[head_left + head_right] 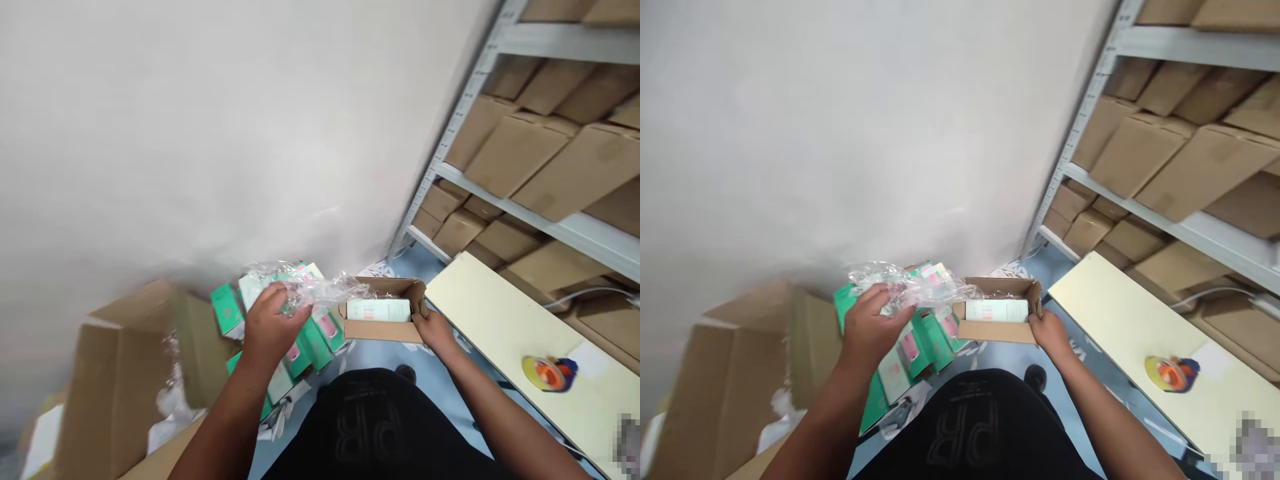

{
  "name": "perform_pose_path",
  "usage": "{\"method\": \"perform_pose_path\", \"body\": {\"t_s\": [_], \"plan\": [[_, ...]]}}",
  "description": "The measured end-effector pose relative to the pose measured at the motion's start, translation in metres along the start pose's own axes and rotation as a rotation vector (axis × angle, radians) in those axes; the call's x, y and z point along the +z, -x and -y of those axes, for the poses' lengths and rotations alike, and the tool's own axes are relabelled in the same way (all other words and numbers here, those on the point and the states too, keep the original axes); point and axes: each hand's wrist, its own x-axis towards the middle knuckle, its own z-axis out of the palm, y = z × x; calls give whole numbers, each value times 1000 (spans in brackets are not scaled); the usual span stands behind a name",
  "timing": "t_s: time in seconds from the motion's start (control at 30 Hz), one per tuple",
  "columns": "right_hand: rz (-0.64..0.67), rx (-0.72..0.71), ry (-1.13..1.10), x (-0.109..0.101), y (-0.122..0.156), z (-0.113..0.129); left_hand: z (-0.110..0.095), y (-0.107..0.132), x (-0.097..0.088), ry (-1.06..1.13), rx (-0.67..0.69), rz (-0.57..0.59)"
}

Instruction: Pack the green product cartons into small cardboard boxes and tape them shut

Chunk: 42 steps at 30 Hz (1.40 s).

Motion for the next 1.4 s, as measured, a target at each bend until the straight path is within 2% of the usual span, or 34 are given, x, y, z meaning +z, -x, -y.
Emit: {"method": "perform_pose_path", "body": {"t_s": [0.13,0.27,0.33,0.43,0.5,0.57,0.73,0.87,0.9,0.97,1.03,1.07,1.13,1.2,1.3,1.4], "plan": [[-35,122,-67,-32,-32,-83,-84,-23,92,136,141,201],[-104,220,-148,-65,-71,-179,-173,-42,188,211,166,371],[-122,290,-177,-80,-92,-225,-211,-48,230,219,101,423],[-127,413,-231,-96,-119,-280,-257,-53,283,230,-89,529],[-124,467,-265,-103,-134,-305,-282,-55,311,291,-174,605],[-110,496,-293,-106,-146,-321,-302,-59,335,368,-182,678],[-65,545,-390,-105,-167,-332,-347,-78,398,436,-9,849],[-69,564,-506,-113,-163,-331,-373,-98,455,318,199,946],[-134,572,-524,-116,-157,-329,-377,-101,469,255,260,987],[-386,558,-487,-123,-137,-321,-381,-106,492,127,379,1068],[-646,442,-353,-127,-116,-304,-381,-109,510,38,493,1126],[-702,344,-274,-128,-107,-292,-380,-110,518,14,547,1146],[-640,138,-153,-126,-101,-264,-377,-113,528,-6,645,1173],[-512,44,-67,-123,-109,-238,-373,-116,536,-21,737,1205],[-396,154,31,-123,-138,-218,-371,-118,542,-53,865,1298],[-290,254,103,-129,-159,-219,-371,-118,543,-58,940,1369]]}}
